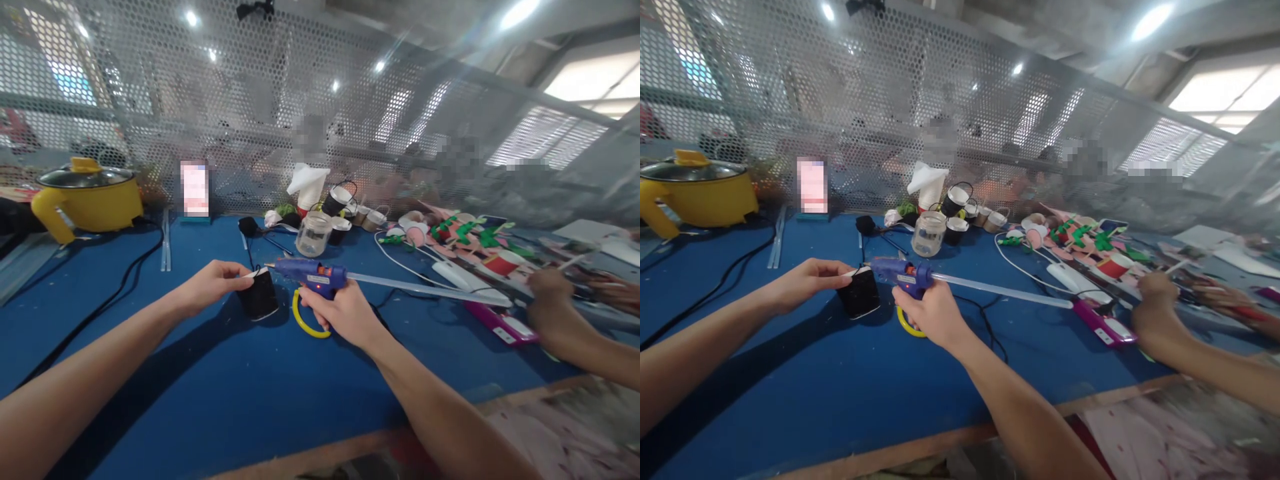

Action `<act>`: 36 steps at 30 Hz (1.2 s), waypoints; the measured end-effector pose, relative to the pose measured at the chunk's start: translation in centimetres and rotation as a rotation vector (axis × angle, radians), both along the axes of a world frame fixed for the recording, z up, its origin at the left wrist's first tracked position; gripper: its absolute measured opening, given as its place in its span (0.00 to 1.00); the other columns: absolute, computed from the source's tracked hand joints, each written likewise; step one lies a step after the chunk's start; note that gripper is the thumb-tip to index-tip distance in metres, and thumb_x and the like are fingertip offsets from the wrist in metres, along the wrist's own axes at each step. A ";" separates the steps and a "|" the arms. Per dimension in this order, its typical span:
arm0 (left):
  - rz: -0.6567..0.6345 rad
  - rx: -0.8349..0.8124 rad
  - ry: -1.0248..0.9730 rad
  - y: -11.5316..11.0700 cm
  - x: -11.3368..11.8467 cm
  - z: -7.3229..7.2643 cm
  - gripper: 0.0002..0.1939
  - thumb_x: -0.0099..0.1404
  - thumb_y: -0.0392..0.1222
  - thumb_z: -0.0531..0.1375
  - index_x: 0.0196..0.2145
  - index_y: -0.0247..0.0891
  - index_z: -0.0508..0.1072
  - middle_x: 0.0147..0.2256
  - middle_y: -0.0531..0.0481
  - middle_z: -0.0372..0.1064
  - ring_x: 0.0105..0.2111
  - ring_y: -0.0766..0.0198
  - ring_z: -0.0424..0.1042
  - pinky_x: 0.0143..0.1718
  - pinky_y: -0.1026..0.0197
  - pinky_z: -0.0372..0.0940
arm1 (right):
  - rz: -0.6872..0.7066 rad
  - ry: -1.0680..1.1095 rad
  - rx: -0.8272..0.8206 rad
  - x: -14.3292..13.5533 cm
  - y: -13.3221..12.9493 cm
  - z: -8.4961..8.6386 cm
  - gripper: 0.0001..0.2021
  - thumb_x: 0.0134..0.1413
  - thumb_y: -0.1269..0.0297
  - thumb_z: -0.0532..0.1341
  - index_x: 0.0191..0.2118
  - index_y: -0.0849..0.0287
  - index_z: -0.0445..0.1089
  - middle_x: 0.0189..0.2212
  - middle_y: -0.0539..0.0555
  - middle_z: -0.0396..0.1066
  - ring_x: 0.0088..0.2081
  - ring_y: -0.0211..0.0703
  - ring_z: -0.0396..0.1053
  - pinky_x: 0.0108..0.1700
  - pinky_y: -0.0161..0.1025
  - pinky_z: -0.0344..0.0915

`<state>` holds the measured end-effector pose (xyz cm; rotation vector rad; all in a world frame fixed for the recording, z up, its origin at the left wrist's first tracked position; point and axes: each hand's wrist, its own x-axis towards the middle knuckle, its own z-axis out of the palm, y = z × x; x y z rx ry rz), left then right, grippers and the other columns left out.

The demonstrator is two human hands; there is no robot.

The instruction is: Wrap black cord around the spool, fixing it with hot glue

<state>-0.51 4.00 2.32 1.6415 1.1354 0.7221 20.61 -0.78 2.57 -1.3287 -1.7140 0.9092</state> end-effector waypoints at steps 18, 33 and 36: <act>0.067 0.071 0.052 -0.5 0.6 0.1 0.10 0.50 0.45 0.57 0.22 0.34 0.69 0.20 0.56 0.64 0.24 0.68 0.60 0.27 0.66 0.53 | -0.037 -0.191 -0.009 -0.5 -0.6 -0.2 0.16 0.46 0.61 0.55 0.12 0.58 0.55 0.07 0.46 0.56 0.12 0.33 0.58 0.21 0.32 0.59; 0.046 0.162 0.102 -0.4 0.7 -0.4 0.10 0.52 0.45 0.56 0.21 0.35 0.66 0.19 0.57 0.57 0.22 0.70 0.54 0.25 0.66 0.49 | -0.105 -0.368 0.230 -0.6 -0.5 -0.7 0.10 0.45 0.60 0.54 0.19 0.58 0.63 0.13 0.50 0.63 0.20 0.40 0.63 0.26 0.35 0.59; 0.016 0.170 0.090 -0.3 0.6 -0.5 0.09 0.52 0.44 0.56 0.23 0.34 0.67 0.21 0.56 0.59 0.23 0.69 0.57 0.27 0.65 0.51 | -0.116 -0.377 0.238 -0.5 -0.4 -0.8 0.10 0.46 0.60 0.53 0.20 0.58 0.64 0.13 0.50 0.63 0.21 0.41 0.64 0.25 0.35 0.59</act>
